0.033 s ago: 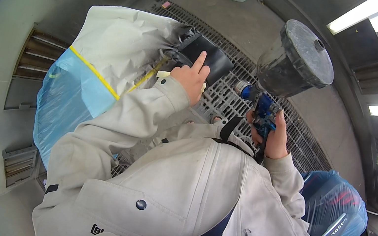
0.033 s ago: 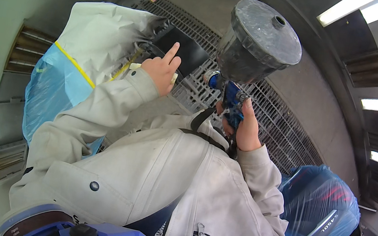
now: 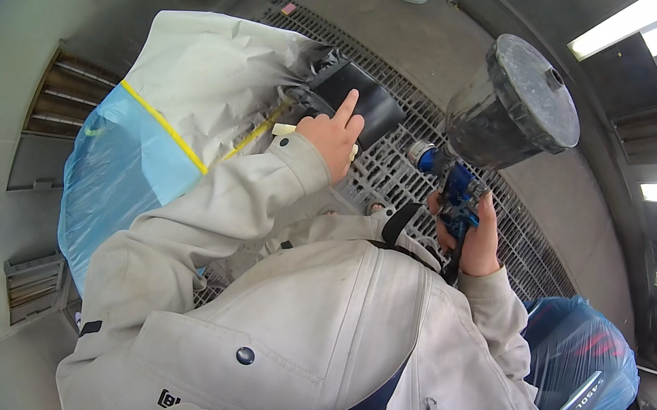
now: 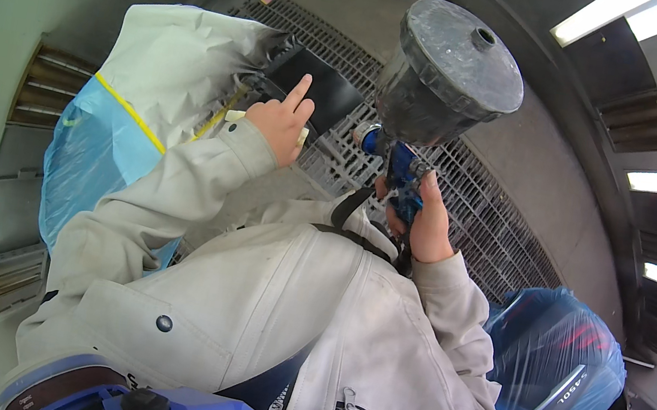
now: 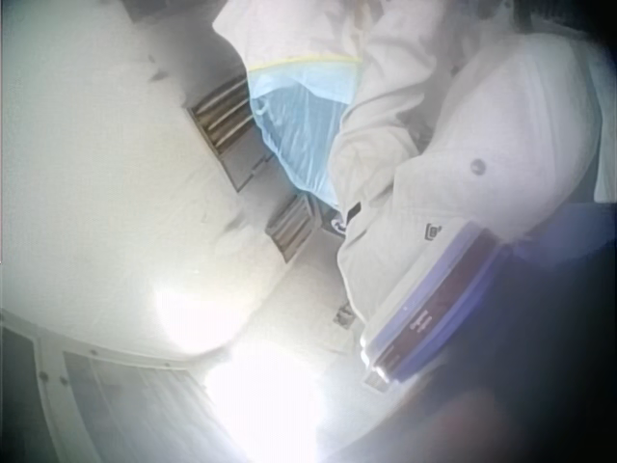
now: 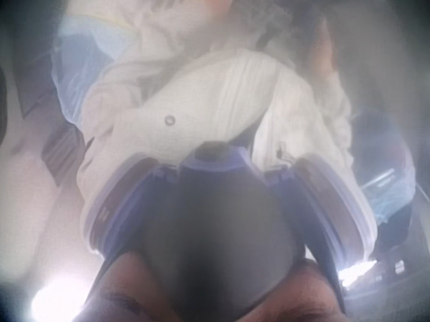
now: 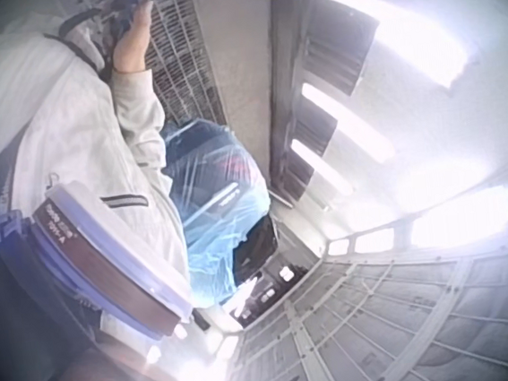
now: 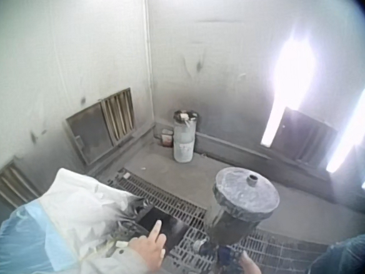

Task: The person uses a spray gun to apply paint to a car bumper in a paint booth. They repeatedly wipe the surface with a cloth between spray passes and adjust their position to cover different areas of the bumper.

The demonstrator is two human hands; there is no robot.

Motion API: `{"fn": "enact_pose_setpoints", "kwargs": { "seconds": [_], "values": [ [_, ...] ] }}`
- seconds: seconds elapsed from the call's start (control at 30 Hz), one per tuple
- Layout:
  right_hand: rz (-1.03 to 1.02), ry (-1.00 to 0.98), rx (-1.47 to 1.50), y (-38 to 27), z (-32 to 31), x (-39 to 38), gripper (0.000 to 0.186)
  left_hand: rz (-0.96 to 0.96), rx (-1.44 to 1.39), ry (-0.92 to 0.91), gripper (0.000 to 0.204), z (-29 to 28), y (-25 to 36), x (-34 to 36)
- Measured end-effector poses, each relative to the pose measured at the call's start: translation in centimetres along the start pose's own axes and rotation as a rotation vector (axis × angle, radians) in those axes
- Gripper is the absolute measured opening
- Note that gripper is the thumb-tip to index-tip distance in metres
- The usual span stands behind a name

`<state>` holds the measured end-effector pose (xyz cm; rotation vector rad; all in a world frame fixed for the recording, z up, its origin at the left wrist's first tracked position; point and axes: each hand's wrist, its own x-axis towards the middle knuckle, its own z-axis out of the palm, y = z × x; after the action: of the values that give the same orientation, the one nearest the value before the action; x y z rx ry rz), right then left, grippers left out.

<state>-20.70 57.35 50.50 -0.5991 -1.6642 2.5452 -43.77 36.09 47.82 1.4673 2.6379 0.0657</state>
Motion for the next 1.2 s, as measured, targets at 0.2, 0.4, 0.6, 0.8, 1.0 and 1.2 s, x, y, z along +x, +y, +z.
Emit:
{"fn": "enact_pose_setpoints", "kwargs": {
  "seconds": [0.2, 0.4, 0.6, 0.8, 1.0, 1.2],
  "values": [
    [-0.035, -0.003, -0.019, -0.3, 0.2, 0.2, 0.078, -0.079, -0.045, 0.090, 0.052, -0.3, -0.2, -0.1],
    [-0.022, -0.037, 0.009, -0.2, -0.3, 0.3, 0.072, -0.106, -0.066, 0.048, 0.056, 0.0, -1.2, 0.1],
    [-0.008, -0.015, 0.016, 0.2, -0.4, 0.3, 0.074, -0.033, -0.208, 0.130, 0.052, -0.3, -3.0, 0.7],
    [0.004, -0.031, -0.010, 0.4, -0.6, 0.0, 0.078, -0.054, -0.174, 0.087, 0.056, -0.4, -3.6, 1.4],
    [-0.014, -0.031, 0.000, 0.6, -0.7, -0.4, 0.077, -0.060, -0.093, 0.085, 0.050, -0.7, -3.9, 0.6],
    [-0.018, 0.000, -0.009, 0.5, -0.2, -0.7, 0.075, 0.007, -0.116, 0.145, 0.052, -0.7, -3.9, 1.1]
  ]
}}
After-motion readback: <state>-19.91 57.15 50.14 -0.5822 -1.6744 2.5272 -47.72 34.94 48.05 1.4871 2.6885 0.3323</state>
